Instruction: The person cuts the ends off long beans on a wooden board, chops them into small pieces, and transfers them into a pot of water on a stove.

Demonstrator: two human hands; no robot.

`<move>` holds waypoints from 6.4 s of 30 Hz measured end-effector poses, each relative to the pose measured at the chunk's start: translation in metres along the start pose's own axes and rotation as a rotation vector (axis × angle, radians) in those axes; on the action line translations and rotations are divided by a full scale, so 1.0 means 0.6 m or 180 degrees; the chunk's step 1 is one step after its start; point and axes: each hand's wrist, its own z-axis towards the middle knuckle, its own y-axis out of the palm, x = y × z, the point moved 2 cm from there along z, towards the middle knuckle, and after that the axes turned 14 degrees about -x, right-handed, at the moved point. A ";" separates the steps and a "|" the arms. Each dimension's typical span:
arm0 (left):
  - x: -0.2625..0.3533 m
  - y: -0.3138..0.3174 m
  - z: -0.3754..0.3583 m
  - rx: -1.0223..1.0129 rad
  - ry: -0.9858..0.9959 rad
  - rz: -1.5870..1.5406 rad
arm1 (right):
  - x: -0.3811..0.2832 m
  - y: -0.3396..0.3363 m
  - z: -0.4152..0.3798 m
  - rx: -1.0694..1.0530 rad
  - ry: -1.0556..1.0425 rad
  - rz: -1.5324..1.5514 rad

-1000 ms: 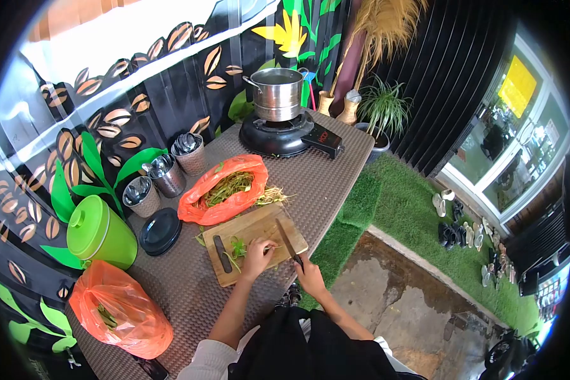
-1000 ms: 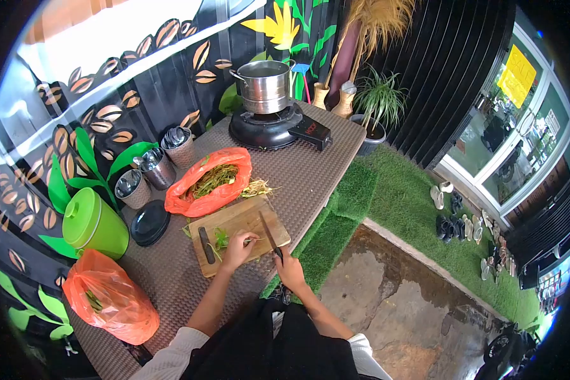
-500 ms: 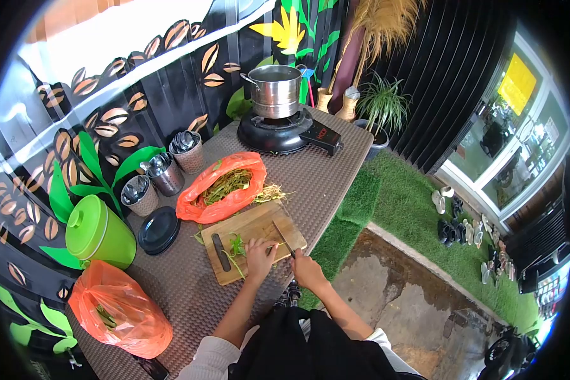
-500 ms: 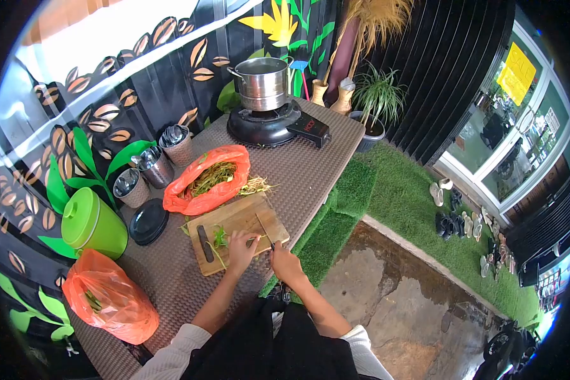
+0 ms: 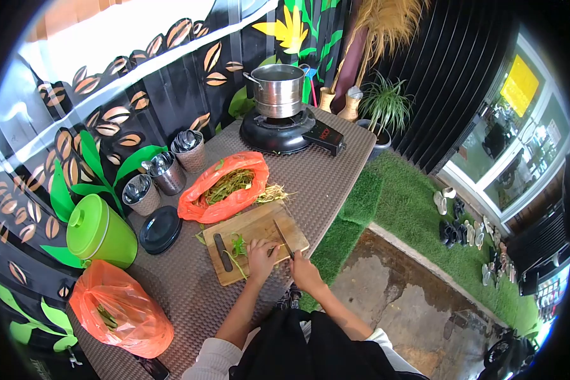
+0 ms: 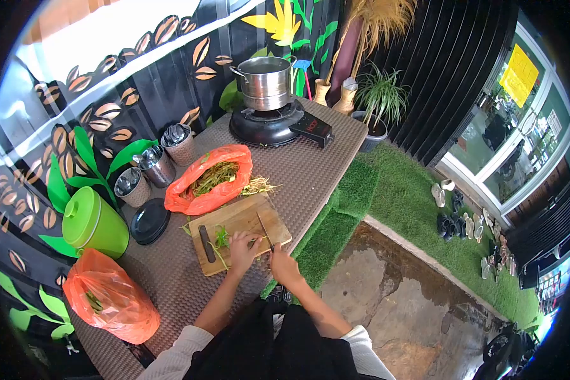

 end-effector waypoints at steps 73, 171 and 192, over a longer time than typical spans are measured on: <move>-0.004 -0.010 -0.004 -0.0039 -0.0085 -0.0729 | -0.033 0.041 0.037 -0.0159 0.0671 -0.0168; -0.019 -0.019 -0.005 0.0111 0.0060 -0.0295 | -0.042 0.034 0.040 -0.0230 0.0584 0.0025; 0.002 -0.025 0.001 -0.0050 0.0289 -0.0427 | -0.027 0.011 0.028 -0.0148 0.0509 -0.0106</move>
